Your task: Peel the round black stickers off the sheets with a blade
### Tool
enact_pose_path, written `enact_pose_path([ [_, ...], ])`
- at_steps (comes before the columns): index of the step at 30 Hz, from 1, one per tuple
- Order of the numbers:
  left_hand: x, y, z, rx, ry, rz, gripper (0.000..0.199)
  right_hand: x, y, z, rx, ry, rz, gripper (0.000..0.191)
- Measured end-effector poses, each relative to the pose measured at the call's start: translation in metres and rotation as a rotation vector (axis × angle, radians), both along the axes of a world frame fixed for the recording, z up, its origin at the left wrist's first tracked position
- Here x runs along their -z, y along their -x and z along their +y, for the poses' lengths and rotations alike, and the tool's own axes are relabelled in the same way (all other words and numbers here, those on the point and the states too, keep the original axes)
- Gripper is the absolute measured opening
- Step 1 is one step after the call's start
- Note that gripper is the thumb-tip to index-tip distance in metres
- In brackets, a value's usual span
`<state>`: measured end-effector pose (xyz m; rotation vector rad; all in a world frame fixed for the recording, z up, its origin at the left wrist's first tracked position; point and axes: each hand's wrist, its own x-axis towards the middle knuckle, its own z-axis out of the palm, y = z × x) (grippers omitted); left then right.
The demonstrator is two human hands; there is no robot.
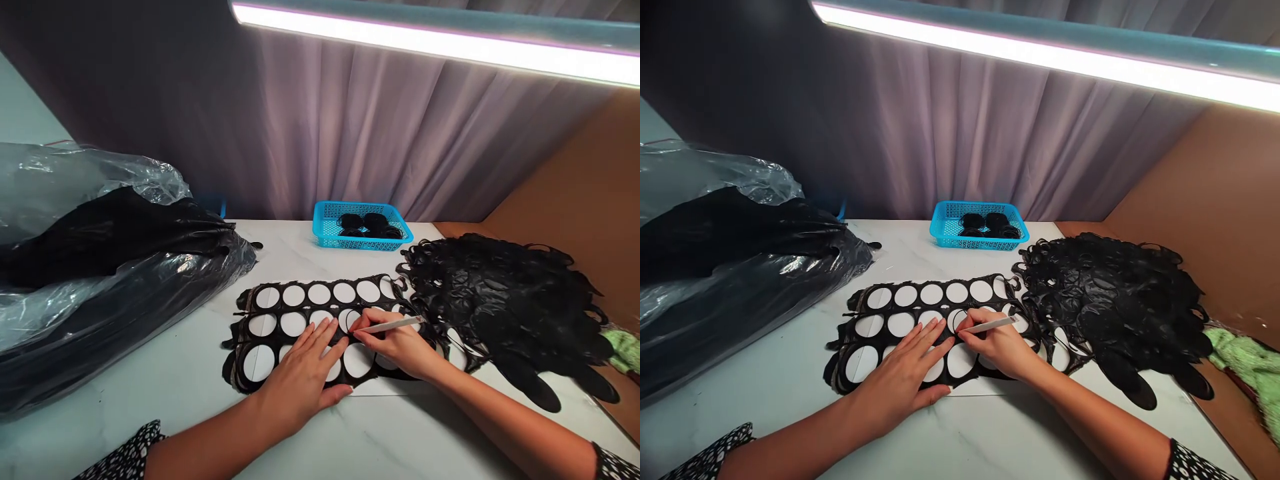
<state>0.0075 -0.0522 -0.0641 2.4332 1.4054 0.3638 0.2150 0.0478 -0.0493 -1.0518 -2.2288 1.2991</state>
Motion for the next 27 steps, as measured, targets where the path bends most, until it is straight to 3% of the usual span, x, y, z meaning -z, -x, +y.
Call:
enact_pose_path([
  [6,0.005,0.002,0.001,-0.002,0.035,-0.050,0.067,0.001,0.001,0.000,-0.042,-0.165,-0.070,0.016],
  [9,0.005,0.003,0.000,-0.005,0.046,-0.073,0.068,0.010,0.001,-0.009,-0.108,-0.429,-0.155,0.010],
  [12,0.004,0.003,-0.001,-0.010,0.046,-0.094,0.069,0.017,0.003,-0.021,-0.195,-0.738,-0.219,0.018],
  [15,0.005,0.003,-0.002,-0.019,0.033,-0.114,0.067,0.014,0.003,-0.015,-0.221,-0.866,-0.268,0.017],
  [17,0.006,0.003,-0.002,-0.020,0.032,-0.094,0.065,0.006,-0.002,0.006,-0.121,-0.861,-0.291,0.015],
  [22,0.003,0.004,-0.006,-0.008,0.014,-0.057,0.066,-0.014,-0.033,0.078,0.486,-0.706,-0.217,0.016],
  [24,-0.003,0.002,-0.006,-0.005,-0.018,-0.064,0.064,-0.019,-0.041,0.091,0.606,-0.537,-0.122,0.019],
  [27,-0.014,0.000,0.004,-0.042,-0.102,-0.103,0.054,-0.019,-0.038,0.089,0.638,-0.106,0.118,0.028],
])
